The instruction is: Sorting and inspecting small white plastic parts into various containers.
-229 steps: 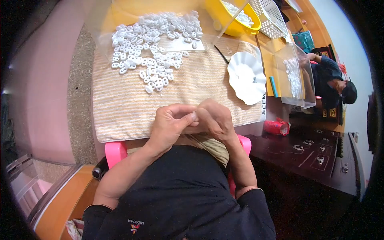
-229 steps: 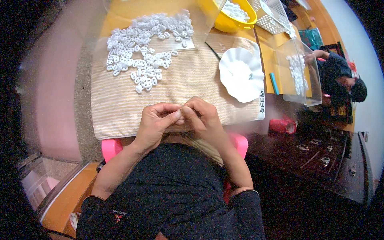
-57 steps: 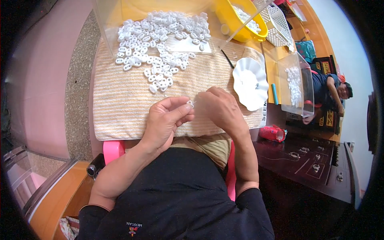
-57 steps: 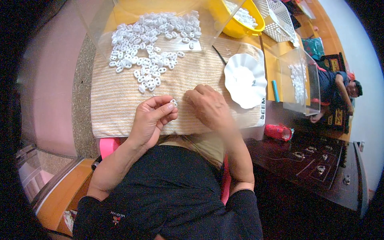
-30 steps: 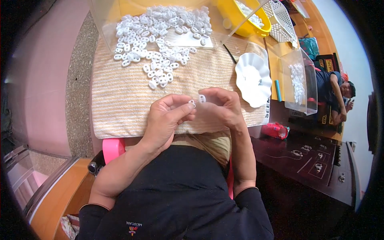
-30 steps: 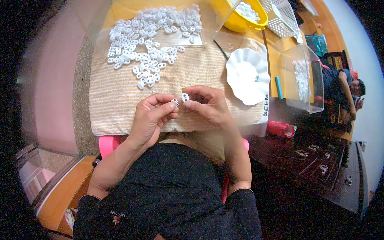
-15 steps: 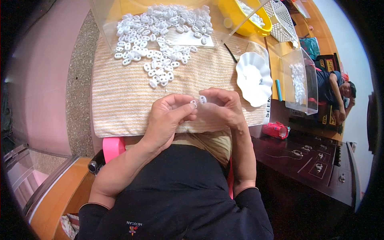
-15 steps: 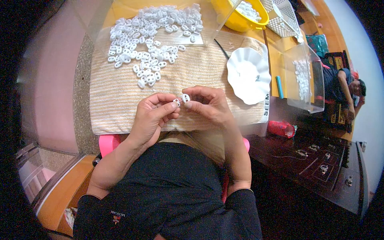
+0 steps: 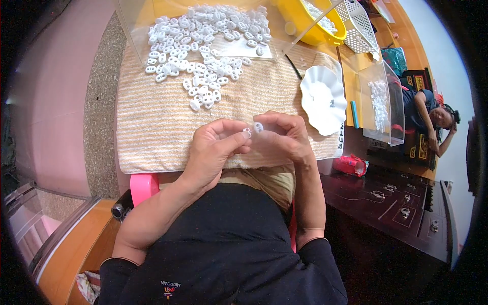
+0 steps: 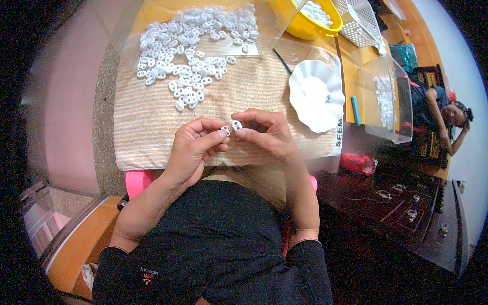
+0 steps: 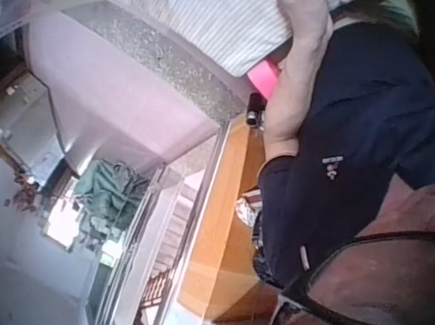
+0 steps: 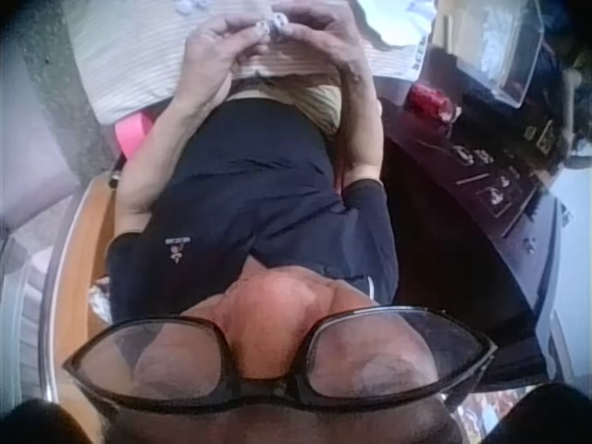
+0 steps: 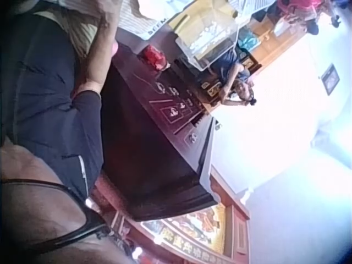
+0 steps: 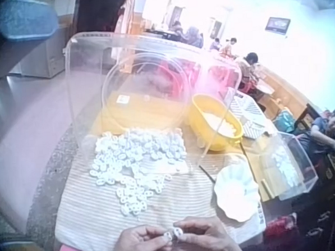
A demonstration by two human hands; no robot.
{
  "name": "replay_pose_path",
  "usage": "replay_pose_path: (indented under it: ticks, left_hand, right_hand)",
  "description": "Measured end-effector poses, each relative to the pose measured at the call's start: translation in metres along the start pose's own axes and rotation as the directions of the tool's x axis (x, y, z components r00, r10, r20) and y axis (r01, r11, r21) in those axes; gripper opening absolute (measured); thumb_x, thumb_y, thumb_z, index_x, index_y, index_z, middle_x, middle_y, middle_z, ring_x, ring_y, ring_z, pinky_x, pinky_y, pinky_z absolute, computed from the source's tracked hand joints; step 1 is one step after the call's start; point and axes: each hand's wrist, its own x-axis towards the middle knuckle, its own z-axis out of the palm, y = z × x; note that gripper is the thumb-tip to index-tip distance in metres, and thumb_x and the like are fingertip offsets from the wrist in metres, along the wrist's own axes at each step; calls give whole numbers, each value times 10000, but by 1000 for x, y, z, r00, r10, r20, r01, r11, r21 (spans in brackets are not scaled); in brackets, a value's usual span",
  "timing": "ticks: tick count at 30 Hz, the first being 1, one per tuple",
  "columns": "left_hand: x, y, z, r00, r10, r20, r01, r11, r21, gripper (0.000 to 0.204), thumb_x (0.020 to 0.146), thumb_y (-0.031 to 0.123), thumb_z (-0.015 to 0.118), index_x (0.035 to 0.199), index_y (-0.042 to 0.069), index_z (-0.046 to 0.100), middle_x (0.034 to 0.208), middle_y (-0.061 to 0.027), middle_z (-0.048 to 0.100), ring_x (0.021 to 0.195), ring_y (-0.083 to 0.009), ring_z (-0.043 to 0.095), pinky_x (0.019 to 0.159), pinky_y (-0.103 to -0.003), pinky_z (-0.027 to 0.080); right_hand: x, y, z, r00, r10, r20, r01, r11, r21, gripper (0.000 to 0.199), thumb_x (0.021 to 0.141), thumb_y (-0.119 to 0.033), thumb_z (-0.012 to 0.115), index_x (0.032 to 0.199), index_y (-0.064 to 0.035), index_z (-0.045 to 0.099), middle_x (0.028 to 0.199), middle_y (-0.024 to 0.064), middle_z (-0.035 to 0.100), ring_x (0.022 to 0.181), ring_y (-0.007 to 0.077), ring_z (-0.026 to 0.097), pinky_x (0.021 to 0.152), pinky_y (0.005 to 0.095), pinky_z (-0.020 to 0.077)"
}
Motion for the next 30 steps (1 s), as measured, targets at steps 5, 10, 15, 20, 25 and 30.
replay_pose_path:
  ticks: [5,10,15,20,25,30]
  left_hand:
    - [0,1,-1,1000,-8,4,8,1000,-5,152,854,57,668,982,-22,644,882,-79,682,752,-96,626,697,-227,520]
    - [0,1,0,1000,-6,19,6,1000,-12,155,859,66,672,985,-21,646,888,-84,687,746,-100,630,697,-224,520]
    - [0,0,-1,1000,-25,18,25,1000,-6,150,865,73,672,987,-11,651,885,-76,687,739,-99,631,693,-221,521]
    - [-1,1,0,999,-29,16,29,999,-14,150,867,84,677,987,-3,654,879,-68,686,734,-96,631,684,-215,521]
    - [0,0,-1,999,-33,17,33,999,-2,144,868,84,678,983,1,653,866,-61,683,733,-93,631,682,-212,517]
    - [-1,0,-1,1000,-26,11,26,1000,-5,141,864,81,681,978,3,653,856,-58,682,723,-94,630,678,-214,516]
  right_hand:
    - [0,-1,-1,1000,26,6,-25,998,-55,298,855,-35,691,1142,29,638,1010,40,667,895,86,624,780,224,507]
    - [1,-2,0,1000,12,18,-10,997,-80,293,859,-33,687,1142,28,639,1008,38,668,897,86,624,779,224,507]
    - [1,-2,1,999,-1,35,3,998,-63,300,859,-43,691,1145,30,635,1009,36,665,907,90,622,786,225,503]
    - [2,-4,3,998,-11,57,14,999,-53,302,856,-46,695,1141,33,634,1011,40,665,914,95,623,790,228,503]
    - [1,-3,4,998,-11,54,15,996,-84,302,855,-48,697,1139,34,634,991,44,675,901,101,630,790,233,509]
    - [0,-4,8,998,53,26,-52,998,-33,297,851,-44,701,1128,42,636,977,57,684,889,103,641,788,242,523]
